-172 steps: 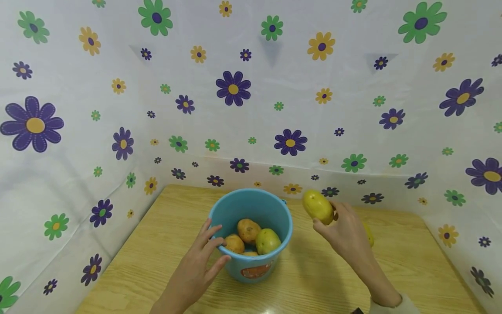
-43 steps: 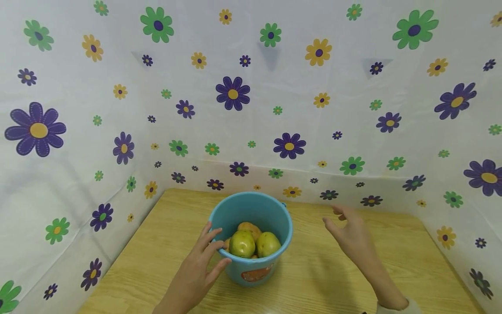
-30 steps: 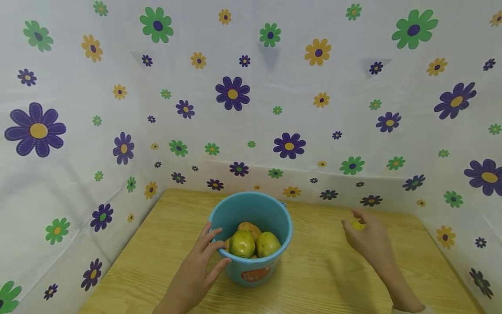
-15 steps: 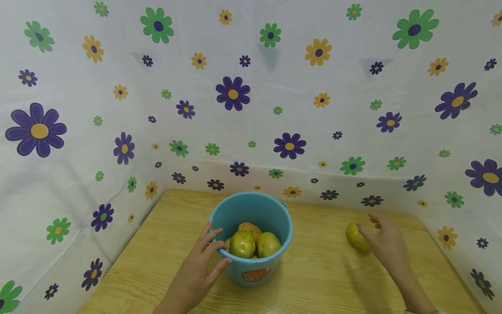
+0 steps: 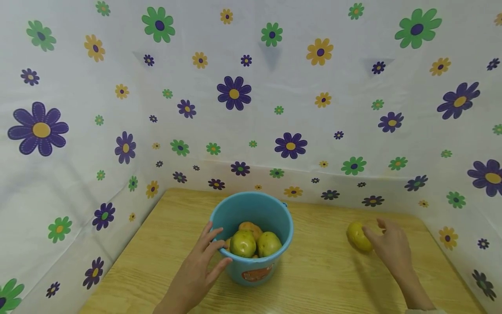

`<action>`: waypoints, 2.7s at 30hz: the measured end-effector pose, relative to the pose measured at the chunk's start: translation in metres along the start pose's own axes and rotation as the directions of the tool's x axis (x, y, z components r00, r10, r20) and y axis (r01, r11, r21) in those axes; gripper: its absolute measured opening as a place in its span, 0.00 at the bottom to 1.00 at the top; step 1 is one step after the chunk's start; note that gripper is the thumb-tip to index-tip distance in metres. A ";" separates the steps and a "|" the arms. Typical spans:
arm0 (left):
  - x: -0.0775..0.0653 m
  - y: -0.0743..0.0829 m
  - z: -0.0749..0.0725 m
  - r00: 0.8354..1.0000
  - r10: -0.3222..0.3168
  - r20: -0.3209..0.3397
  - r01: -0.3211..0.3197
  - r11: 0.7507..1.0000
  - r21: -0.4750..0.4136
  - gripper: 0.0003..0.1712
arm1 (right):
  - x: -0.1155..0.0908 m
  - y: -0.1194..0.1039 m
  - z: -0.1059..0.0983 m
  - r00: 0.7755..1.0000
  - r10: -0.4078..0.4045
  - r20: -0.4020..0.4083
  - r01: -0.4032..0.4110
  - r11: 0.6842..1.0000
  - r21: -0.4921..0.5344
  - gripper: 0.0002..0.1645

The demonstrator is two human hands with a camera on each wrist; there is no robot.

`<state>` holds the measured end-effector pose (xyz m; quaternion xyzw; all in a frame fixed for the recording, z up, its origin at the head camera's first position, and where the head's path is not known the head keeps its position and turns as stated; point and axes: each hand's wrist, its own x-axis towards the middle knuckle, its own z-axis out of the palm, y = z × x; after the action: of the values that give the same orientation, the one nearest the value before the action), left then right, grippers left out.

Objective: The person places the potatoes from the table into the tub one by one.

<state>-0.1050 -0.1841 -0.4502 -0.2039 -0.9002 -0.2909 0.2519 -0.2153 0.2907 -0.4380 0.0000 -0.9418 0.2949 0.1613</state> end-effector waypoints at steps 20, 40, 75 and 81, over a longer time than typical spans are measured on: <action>0.000 -0.001 0.001 1.000 -0.003 -0.001 0.003 1.000 -0.007 0.17 | 0.009 0.034 0.023 0.985 0.130 0.115 -0.126 0.991 -0.042 0.51; 0.000 0.000 0.001 1.000 -0.001 -0.003 0.001 1.000 -0.003 0.16 | 0.011 0.039 0.039 0.969 0.173 0.177 -0.166 0.985 -0.056 0.55; 0.000 -0.001 0.002 1.000 0.017 -0.015 -0.017 1.000 -0.001 0.15 | 0.010 0.044 0.047 0.977 0.141 0.159 -0.137 0.990 -0.035 0.37; 0.000 0.000 0.001 1.000 0.016 -0.010 -0.016 1.000 -0.002 0.16 | 0.008 0.045 0.050 0.981 0.139 0.134 -0.137 0.990 -0.024 0.34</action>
<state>-0.1057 -0.1834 -0.4509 -0.2097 -0.8970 -0.2908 0.2587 -0.2423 0.3011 -0.4991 -0.0465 -0.9504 0.2980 0.0760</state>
